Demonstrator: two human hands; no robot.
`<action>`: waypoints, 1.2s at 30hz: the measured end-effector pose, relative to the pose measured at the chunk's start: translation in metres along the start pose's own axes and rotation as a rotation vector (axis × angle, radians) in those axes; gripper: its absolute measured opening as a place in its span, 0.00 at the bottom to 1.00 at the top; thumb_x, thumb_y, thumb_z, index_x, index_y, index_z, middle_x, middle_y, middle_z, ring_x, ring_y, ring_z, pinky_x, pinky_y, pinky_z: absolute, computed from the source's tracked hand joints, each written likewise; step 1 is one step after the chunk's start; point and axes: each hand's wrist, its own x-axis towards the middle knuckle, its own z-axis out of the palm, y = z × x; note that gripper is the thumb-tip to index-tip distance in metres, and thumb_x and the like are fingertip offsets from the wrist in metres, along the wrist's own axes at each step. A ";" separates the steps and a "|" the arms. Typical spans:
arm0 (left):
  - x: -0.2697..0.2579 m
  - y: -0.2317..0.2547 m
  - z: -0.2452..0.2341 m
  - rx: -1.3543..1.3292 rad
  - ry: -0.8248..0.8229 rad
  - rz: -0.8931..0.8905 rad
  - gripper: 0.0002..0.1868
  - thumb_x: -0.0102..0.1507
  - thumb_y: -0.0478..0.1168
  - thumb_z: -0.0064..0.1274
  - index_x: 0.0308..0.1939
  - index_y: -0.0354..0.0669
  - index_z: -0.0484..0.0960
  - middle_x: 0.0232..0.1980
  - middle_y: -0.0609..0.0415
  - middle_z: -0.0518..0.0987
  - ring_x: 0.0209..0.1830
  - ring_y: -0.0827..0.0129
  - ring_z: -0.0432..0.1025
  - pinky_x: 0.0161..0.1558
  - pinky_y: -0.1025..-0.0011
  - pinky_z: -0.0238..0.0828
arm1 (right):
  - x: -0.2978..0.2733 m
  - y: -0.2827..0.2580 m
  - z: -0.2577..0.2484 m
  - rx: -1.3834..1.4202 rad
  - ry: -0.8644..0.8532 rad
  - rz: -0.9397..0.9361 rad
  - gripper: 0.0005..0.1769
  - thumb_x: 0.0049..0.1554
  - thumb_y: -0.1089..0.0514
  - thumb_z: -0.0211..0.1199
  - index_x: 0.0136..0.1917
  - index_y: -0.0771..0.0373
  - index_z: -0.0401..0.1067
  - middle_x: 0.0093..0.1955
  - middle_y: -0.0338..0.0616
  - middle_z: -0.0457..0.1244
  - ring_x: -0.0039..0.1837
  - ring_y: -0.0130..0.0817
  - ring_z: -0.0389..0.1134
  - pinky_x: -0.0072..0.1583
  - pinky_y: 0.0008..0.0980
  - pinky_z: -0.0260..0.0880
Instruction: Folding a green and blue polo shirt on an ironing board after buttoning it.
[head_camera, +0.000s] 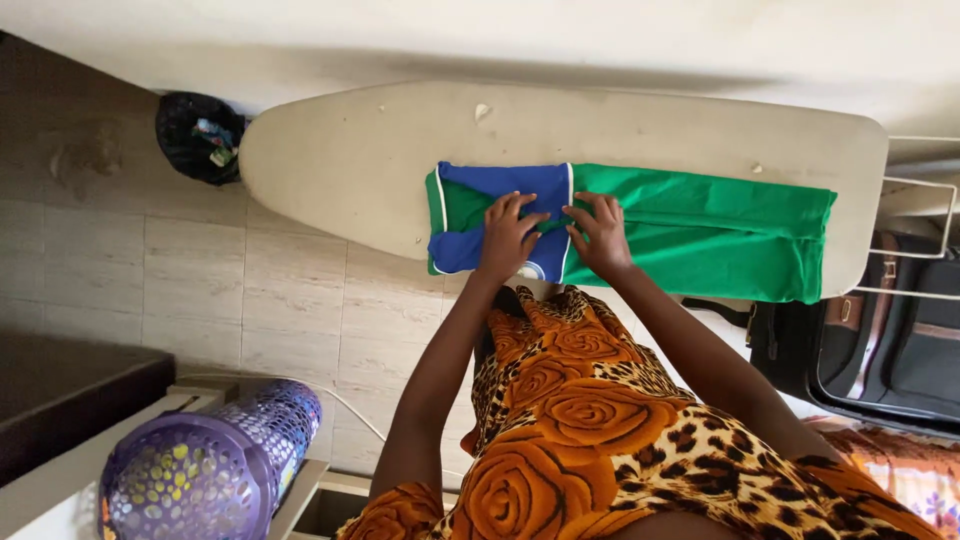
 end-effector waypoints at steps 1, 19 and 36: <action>0.002 -0.004 0.002 -0.012 -0.001 0.020 0.18 0.60 0.39 0.59 0.55 0.56 0.83 0.69 0.51 0.72 0.74 0.51 0.60 0.70 0.48 0.52 | 0.001 0.001 0.002 0.019 0.001 0.007 0.22 0.52 0.63 0.71 0.61 0.58 0.75 0.67 0.51 0.61 0.67 0.53 0.60 0.66 0.52 0.61; -0.003 -0.004 -0.010 -0.002 0.070 0.022 0.14 0.58 0.36 0.53 0.47 0.47 0.83 0.65 0.52 0.78 0.74 0.50 0.62 0.69 0.48 0.54 | -0.018 0.027 -0.007 0.061 0.014 -0.015 0.19 0.58 0.65 0.64 0.64 0.61 0.75 0.69 0.53 0.62 0.69 0.52 0.64 0.67 0.54 0.65; 0.030 0.030 0.065 0.302 -0.025 -0.031 0.37 0.74 0.61 0.33 0.80 0.43 0.58 0.84 0.49 0.52 0.84 0.47 0.46 0.79 0.43 0.40 | -0.061 0.115 -0.051 -0.298 -0.105 0.365 0.34 0.66 0.44 0.56 0.81 0.52 0.58 0.87 0.50 0.40 0.85 0.50 0.41 0.79 0.58 0.41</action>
